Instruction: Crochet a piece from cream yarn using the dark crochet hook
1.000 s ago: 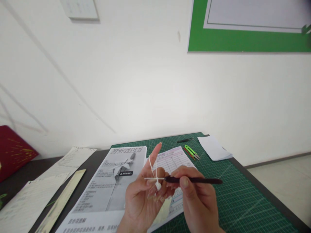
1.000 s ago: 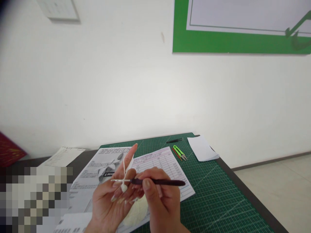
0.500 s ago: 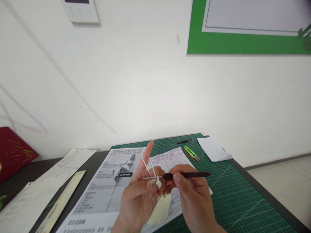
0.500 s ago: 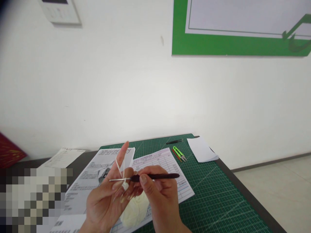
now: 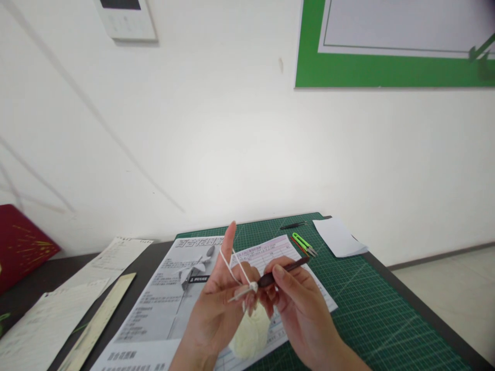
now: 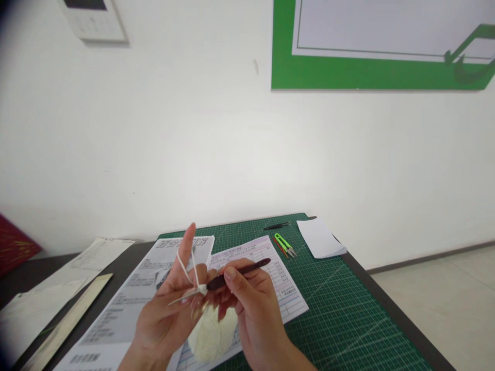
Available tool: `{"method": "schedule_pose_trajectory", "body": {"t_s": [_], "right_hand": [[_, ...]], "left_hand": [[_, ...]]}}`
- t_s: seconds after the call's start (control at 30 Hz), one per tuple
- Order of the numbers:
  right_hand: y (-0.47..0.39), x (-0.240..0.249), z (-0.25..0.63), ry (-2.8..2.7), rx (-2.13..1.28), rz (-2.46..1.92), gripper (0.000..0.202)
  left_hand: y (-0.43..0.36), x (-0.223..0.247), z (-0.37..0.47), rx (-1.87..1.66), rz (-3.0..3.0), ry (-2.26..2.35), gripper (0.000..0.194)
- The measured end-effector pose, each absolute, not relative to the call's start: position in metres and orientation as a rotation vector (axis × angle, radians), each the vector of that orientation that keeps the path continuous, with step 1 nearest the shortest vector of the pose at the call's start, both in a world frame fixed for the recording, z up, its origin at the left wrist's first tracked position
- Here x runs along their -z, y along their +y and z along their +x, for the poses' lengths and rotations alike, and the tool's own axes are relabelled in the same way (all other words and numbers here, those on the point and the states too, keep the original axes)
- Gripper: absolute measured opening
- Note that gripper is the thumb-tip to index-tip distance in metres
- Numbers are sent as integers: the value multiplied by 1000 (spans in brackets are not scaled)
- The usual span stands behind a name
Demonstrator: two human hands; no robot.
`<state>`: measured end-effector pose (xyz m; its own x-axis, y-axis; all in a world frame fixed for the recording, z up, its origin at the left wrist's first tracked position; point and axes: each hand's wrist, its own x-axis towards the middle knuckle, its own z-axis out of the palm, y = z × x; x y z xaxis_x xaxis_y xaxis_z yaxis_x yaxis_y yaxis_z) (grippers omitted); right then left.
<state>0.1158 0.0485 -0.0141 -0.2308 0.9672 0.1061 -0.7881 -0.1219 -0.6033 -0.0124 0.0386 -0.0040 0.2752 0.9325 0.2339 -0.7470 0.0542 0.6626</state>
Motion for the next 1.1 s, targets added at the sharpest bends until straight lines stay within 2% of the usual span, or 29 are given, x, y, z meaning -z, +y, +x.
{"method": "schedule_pose_trajectory", "body": {"t_s": [0.17, 0.27, 0.4, 0.73, 0.93, 1.1], "right_hand": [[48, 19, 114, -833, -1474, -434, 15], [47, 18, 112, -880, -1471, -345, 10], [46, 15, 111, -845, -1551, -271, 11], [45, 18, 112, -795, -1657, -418, 18], [47, 23, 111, -799, -1646, -366, 12], [49, 23, 111, -759, -1685, -321, 12]], "left_hand": [[38, 3, -15, -1297, 859, 410, 106], [38, 3, -17, -1314, 881, 451, 108], [39, 5, -18, -1324, 912, 457, 100], [37, 4, -14, -1374, 950, 559, 84], [37, 1, -12, -1338, 948, 502, 69], [36, 1, -10, -1305, 933, 511, 70]]}}
